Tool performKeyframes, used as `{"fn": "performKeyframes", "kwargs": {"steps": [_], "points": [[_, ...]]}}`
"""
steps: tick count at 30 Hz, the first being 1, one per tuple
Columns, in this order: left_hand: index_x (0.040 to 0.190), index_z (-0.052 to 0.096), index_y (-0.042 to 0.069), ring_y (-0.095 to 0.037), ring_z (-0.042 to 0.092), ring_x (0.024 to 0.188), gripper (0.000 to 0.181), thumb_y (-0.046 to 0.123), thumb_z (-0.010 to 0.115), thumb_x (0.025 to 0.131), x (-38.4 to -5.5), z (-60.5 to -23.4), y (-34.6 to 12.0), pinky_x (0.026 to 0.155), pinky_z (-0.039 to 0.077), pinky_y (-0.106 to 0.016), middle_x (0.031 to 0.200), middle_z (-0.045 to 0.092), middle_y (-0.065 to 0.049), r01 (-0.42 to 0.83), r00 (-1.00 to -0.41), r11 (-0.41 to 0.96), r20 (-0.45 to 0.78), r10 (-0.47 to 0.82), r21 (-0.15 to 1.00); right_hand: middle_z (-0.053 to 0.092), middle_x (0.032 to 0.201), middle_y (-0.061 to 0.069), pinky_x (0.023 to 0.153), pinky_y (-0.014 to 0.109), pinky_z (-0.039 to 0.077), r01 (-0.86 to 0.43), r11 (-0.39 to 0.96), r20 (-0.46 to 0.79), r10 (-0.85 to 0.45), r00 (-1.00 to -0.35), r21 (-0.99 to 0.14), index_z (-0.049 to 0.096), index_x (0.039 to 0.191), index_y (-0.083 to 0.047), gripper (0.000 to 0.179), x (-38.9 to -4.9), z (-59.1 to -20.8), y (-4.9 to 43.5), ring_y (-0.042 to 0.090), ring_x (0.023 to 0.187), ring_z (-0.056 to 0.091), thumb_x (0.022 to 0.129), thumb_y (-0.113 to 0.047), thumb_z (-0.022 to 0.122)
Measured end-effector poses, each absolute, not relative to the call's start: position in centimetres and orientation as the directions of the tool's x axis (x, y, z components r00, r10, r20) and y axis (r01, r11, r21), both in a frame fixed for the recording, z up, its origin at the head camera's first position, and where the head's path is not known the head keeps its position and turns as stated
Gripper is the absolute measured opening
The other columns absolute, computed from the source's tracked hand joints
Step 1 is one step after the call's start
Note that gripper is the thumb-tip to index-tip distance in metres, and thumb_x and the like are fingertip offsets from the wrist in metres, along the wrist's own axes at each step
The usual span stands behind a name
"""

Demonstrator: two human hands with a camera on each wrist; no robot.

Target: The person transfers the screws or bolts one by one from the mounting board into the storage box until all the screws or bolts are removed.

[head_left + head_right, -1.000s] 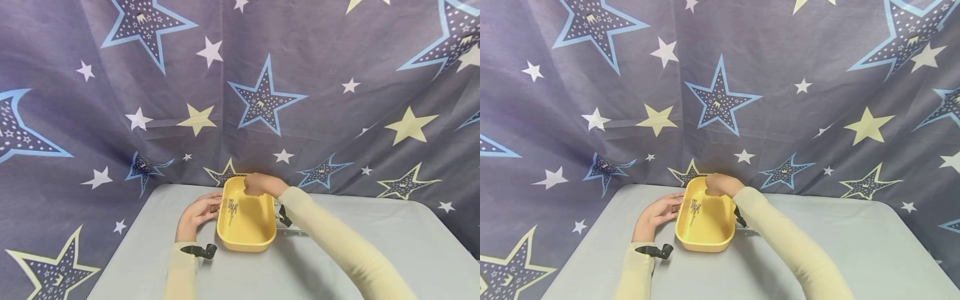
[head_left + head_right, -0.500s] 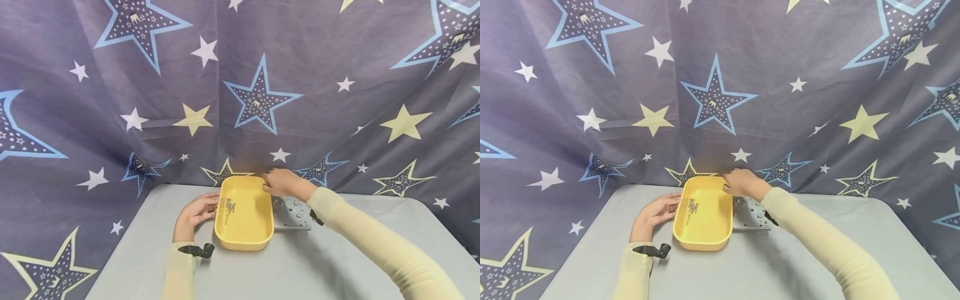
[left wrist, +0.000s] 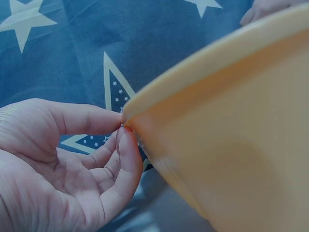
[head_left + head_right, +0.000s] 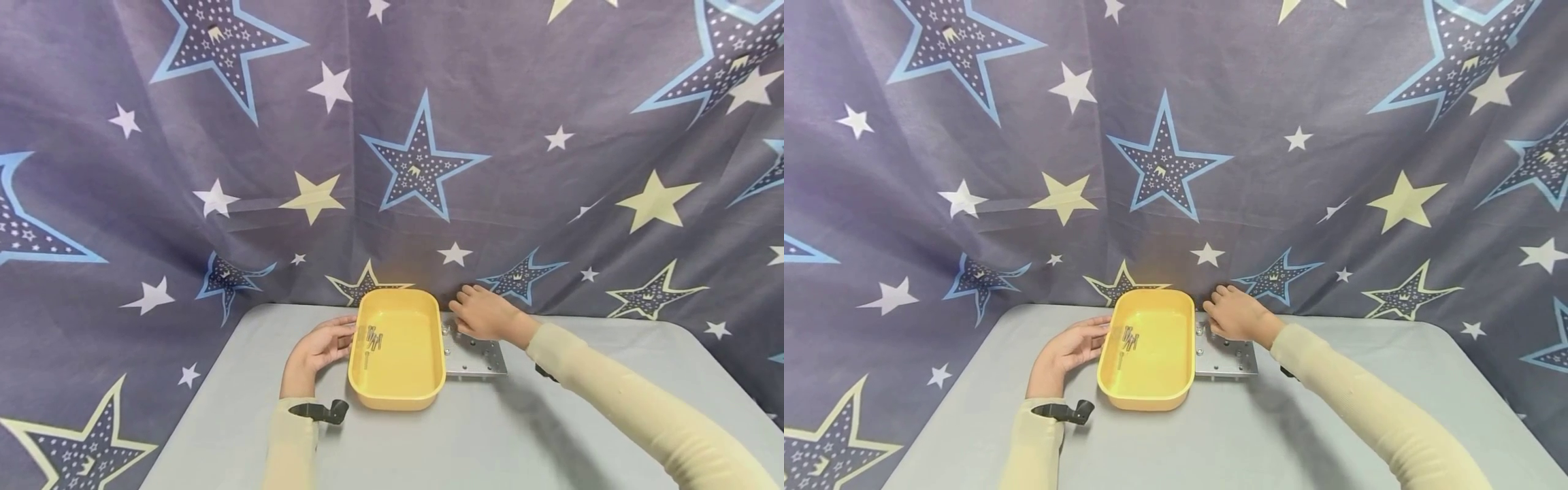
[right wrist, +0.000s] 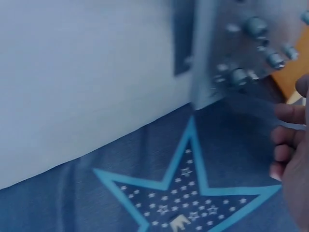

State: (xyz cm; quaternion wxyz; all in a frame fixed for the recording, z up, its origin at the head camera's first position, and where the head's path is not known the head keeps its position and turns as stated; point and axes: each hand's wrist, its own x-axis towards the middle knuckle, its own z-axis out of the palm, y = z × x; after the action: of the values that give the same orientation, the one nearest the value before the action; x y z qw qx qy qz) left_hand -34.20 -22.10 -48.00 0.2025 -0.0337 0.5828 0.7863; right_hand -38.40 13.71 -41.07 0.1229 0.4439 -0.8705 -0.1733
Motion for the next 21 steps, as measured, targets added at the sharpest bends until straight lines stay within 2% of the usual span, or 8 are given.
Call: {"fn": "performKeyframes", "kwargs": {"steps": [5,12,21], "points": [[0.154,0.032,-0.004,-0.006,0.069,0.086,0.055,0.006,0.053,0.104,-34.2,-48.2,-22.1,0.075,0.057,-0.02,0.098,0.074,0.003,-0.357,-0.915,-0.24,-0.286,0.283,0.903,0.055,0.081,0.002,0.073,0.037,0.045,-0.743,0.497,0.067,-0.848,-0.526,0.45,0.054,0.092,-0.013,0.016,-38.6,-41.8,15.0,0.021,0.079,0.049,0.099,-0.026,0.058],[0.154,0.031,-0.004,-0.006,0.068,0.087,0.055,0.006,0.053,0.104,-34.0,-48.0,-22.1,0.076,0.057,-0.02,0.098,0.073,0.004,-0.358,-0.913,-0.241,-0.284,0.293,0.902,0.059,0.094,0.003,0.077,0.039,0.05,-0.77,0.463,0.048,-0.868,-0.495,0.439,0.056,0.099,-0.013,0.013,-38.9,-42.2,16.1,0.022,0.086,0.054,0.097,-0.026,0.06],[0.154,0.03,-0.004,-0.006,0.067,0.084,0.057,0.006,0.054,0.104,-34.2,-48.0,-22.2,0.074,0.055,-0.02,0.096,0.072,0.003,-0.361,-0.912,-0.248,-0.286,0.293,0.899,0.062,0.096,0.002,0.079,0.041,0.052,-0.778,0.432,0.034,-0.882,-0.47,0.456,0.058,0.101,-0.014,0.013,-39.3,-42.6,16.5,0.023,0.09,0.056,0.096,-0.026,0.059]]}}
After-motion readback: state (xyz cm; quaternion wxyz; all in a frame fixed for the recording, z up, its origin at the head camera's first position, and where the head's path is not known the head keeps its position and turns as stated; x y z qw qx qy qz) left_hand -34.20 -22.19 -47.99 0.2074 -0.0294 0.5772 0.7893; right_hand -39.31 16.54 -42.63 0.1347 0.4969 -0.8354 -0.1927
